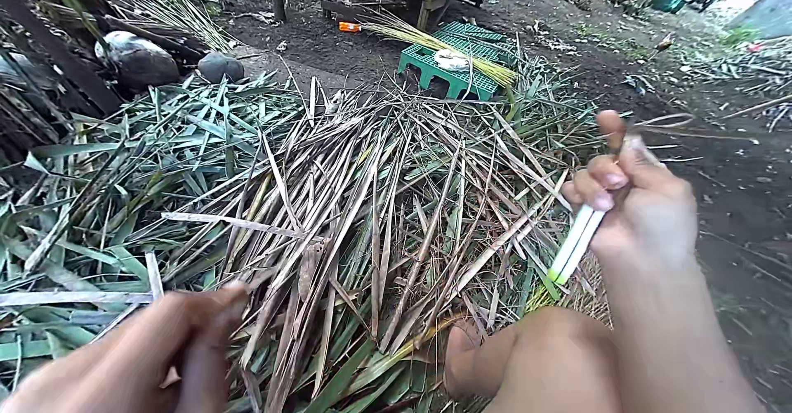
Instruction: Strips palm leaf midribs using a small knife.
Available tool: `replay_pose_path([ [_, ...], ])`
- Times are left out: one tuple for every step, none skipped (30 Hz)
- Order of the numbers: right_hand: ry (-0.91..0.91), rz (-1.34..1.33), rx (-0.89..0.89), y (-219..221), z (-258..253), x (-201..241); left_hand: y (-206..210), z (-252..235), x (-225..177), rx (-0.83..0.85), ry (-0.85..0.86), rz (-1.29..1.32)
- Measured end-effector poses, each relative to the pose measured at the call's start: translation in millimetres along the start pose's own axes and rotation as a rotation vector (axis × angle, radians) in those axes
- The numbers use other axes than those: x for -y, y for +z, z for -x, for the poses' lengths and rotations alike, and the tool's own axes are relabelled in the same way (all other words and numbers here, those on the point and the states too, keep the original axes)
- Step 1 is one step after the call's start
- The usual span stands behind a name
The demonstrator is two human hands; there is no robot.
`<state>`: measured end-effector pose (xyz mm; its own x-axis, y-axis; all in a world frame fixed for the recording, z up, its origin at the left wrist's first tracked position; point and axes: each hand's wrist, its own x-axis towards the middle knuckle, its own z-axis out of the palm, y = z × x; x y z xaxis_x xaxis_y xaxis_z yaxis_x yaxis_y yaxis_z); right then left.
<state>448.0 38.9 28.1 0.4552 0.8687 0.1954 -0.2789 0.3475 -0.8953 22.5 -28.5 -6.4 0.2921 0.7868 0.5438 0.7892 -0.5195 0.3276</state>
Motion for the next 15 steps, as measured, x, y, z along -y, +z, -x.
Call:
replay_pose_path([
  [-0.006,-0.038,-0.063,-4,-4,1,-1,0,8,-0.022,-0.035,-0.002],
  [-0.006,-0.042,-0.081,-5,-4,1,0,-1,12,-0.038,-0.066,0.006],
  [0.003,-0.003,-0.034,-2,2,-1,1,-4,10,-0.039,-0.08,0.027],
  [0.032,0.065,0.069,3,11,-6,3,-7,3,-0.027,-0.087,0.062],
  [0.071,0.117,0.214,9,22,-11,7,-9,-4,-0.01,-0.09,0.108],
  [0.112,0.137,0.377,15,32,-18,10,-11,-12,0.01,-0.092,0.154],
  [0.155,0.122,0.538,22,42,-23,13,-13,-18,0.029,-0.096,0.201],
  [0.196,0.08,0.681,28,52,-28,15,-13,-23,0.051,-0.095,0.238],
  [0.226,0.028,0.797,34,60,-32,16,-14,-27,0.065,-0.089,0.271],
  [0.243,-0.019,0.883,39,67,-35,17,-14,-30,0.077,-0.076,0.298],
  [0.261,-0.059,0.918,45,73,-36,18,-15,-33,0.088,-0.061,0.314],
  [0.29,-0.091,0.927,49,79,-36,18,-15,-36,0.097,-0.045,0.319],
  [0.325,-0.109,0.937,52,84,-36,18,-14,-39,0.104,-0.027,0.319],
  [0.351,-0.124,0.953,55,88,-35,17,-14,-42,0.115,-0.011,0.314],
  [0.365,-0.139,0.967,57,92,-35,17,-14,-44,0.124,0.005,0.31],
])
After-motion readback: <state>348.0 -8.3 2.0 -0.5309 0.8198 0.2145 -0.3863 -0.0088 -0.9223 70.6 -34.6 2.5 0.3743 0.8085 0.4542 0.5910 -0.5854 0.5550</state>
